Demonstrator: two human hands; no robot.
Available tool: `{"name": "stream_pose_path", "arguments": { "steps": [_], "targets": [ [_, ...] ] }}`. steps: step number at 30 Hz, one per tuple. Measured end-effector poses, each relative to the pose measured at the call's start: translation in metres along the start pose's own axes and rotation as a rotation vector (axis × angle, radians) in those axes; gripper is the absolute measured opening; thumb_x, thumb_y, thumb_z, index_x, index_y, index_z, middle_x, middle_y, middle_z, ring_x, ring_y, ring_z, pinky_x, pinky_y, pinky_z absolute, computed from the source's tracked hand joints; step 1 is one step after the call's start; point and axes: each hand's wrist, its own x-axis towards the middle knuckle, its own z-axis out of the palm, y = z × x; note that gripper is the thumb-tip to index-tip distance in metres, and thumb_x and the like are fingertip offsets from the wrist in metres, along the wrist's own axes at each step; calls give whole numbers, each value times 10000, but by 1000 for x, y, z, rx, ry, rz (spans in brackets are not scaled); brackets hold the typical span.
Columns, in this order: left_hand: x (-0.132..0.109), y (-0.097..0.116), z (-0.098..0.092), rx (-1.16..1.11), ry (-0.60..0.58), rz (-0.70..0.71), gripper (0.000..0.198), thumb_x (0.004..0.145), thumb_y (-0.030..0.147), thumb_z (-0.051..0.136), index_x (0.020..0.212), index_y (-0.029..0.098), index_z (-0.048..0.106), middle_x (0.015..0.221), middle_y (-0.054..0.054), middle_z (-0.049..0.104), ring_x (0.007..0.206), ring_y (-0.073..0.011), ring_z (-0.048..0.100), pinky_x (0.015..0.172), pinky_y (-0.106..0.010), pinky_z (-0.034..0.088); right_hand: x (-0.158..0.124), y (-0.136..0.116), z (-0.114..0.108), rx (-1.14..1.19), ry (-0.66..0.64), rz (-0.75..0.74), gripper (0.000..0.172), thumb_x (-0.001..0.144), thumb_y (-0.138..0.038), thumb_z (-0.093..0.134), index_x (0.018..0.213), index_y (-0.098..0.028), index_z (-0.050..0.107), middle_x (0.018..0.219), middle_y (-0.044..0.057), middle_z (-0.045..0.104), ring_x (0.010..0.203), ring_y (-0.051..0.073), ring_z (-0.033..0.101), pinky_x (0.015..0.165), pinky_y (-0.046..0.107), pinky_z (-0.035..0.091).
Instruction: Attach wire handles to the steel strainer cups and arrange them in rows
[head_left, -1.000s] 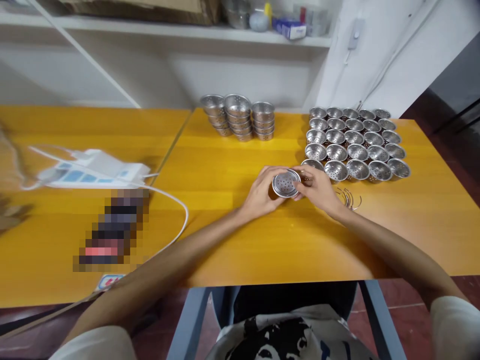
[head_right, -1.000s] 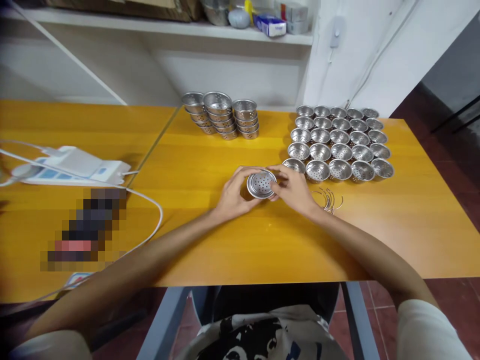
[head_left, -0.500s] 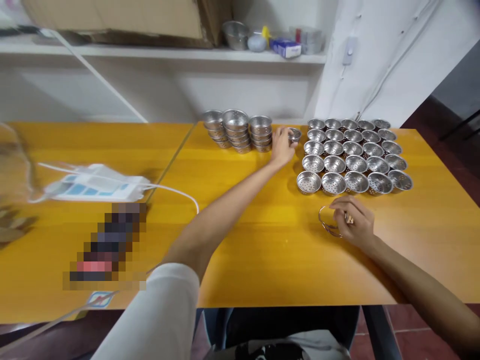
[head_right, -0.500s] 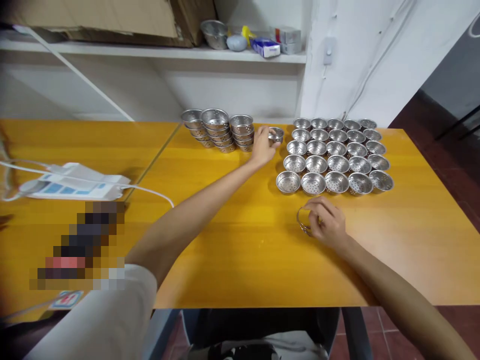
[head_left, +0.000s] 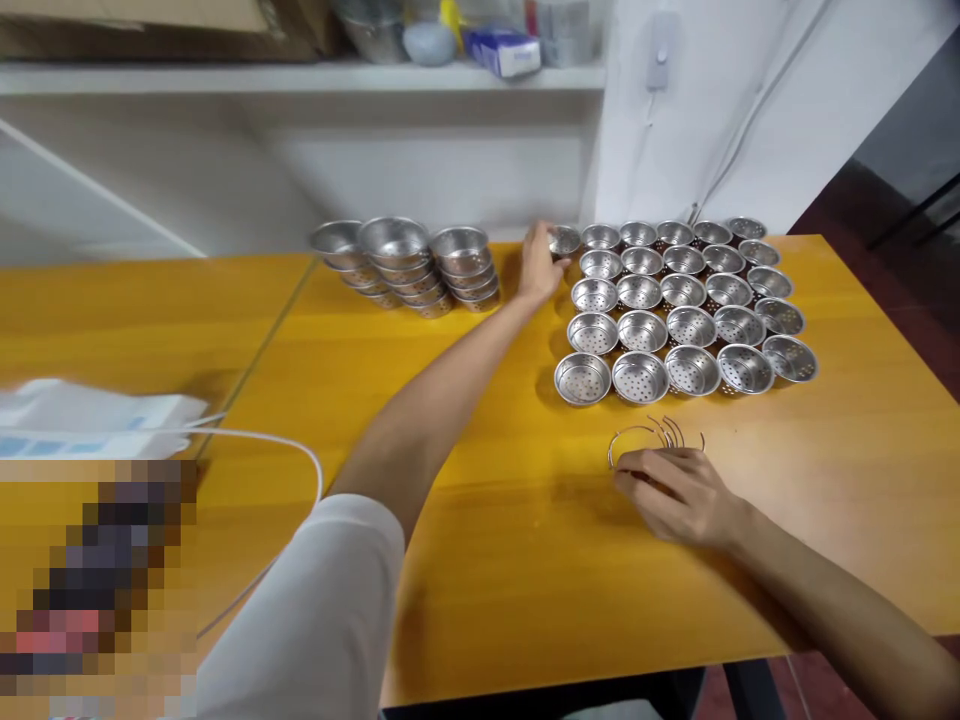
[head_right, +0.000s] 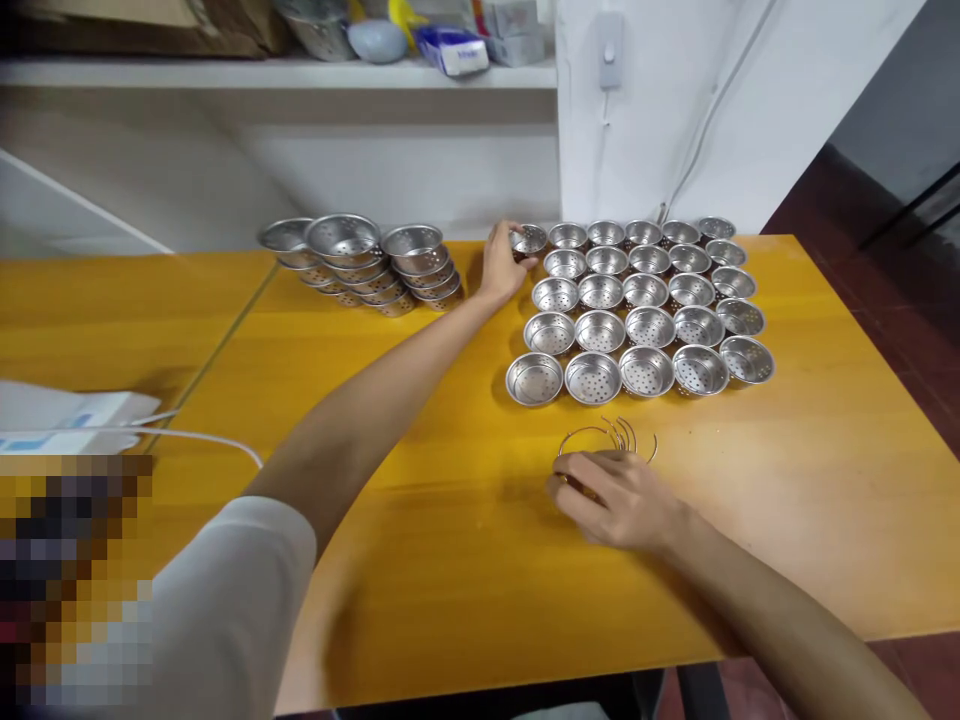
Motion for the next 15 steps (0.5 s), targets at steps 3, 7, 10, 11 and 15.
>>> {"name": "stream_pose_path", "arguments": {
  "steps": [3,7,10,11,15],
  "targets": [
    [6,-8,1,-52,-13,27,613,854,242,1010,1319,268,612,1588,-190,664,1595,-460,560,1413,-774,337,0,0,1,-20,-23,7,320,1013,47,559,972,-230,713,946,53,815,686,139,710,544,274,575],
    [-4,-5,1,-105,-13,31,764,868,352,1020,1469,259,557,1836,-197,460,1781,-458,322,1487,-775,194,-3,0,2,-34,-31,-2,299,1017,40,569,950,-213,714,960,65,824,685,139,710,533,280,565],
    [-36,12,-9,-74,-42,90,683,1006,435,878,1548,218,523,1943,-177,294,1815,-421,263,1506,-753,175,-5,2,3,-35,-54,16,307,1029,45,552,983,-204,725,978,65,834,713,139,733,569,279,572],
    [-49,20,-17,-59,-53,128,640,1029,450,840,1542,213,540,1953,-164,280,1813,-410,276,1513,-723,189,-5,3,3,-38,-69,23,317,1029,52,545,999,-204,730,987,60,837,716,136,734,584,276,572],
    [-84,51,-80,87,-45,354,426,1091,533,726,1426,274,677,1787,-81,569,1777,-426,294,1490,-761,146,-6,7,3,-60,-119,18,324,1012,71,547,1012,-190,740,1006,54,841,720,130,736,616,275,557]
  ]
}}
